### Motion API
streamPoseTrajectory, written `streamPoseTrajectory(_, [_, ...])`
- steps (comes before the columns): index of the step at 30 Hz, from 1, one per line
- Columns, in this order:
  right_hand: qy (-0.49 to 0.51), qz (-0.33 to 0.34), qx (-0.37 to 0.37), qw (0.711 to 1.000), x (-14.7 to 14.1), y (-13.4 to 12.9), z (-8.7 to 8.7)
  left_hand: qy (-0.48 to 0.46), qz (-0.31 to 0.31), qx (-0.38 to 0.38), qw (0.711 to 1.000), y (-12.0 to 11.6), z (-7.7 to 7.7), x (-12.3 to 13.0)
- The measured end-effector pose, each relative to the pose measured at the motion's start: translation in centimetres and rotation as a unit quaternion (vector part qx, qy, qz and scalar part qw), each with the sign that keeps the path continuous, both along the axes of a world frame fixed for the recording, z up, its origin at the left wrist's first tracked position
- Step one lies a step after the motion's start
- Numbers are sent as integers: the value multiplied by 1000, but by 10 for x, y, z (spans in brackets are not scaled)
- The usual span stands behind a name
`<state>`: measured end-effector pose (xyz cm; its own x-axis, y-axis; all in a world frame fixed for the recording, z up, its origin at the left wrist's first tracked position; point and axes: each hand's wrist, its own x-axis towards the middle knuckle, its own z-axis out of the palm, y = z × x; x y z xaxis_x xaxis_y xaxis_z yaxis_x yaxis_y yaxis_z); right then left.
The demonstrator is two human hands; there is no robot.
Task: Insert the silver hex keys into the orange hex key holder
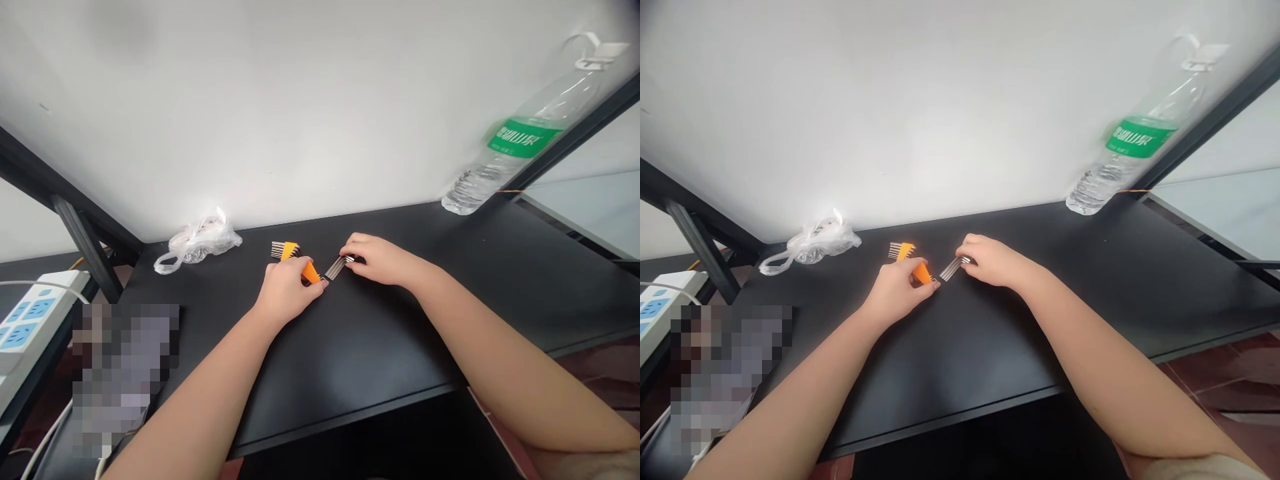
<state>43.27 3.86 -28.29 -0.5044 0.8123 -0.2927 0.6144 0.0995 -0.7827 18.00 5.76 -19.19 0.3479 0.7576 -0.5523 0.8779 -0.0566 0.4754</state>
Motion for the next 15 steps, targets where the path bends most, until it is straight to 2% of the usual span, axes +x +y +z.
streamPoseTrajectory(7, [-71, -50, -14, 996, -17, -4, 22, 1, -19, 10, 1000, 0, -1, -1])
streamPoseTrajectory(9, [-36, -77, -4, 996, -19, -4, 29, -7, -30, 12, 999, 0, 0, 0])
streamPoseTrajectory(11, [41, -84, -21, 995, -21, -2, 38, -18, -38, 18, 999, 0, 2, 1])
streamPoseTrajectory(15, [169, -17, -119, 978, -29, -1, 51, -52, -58, 33, 996, 0, 6, 2])
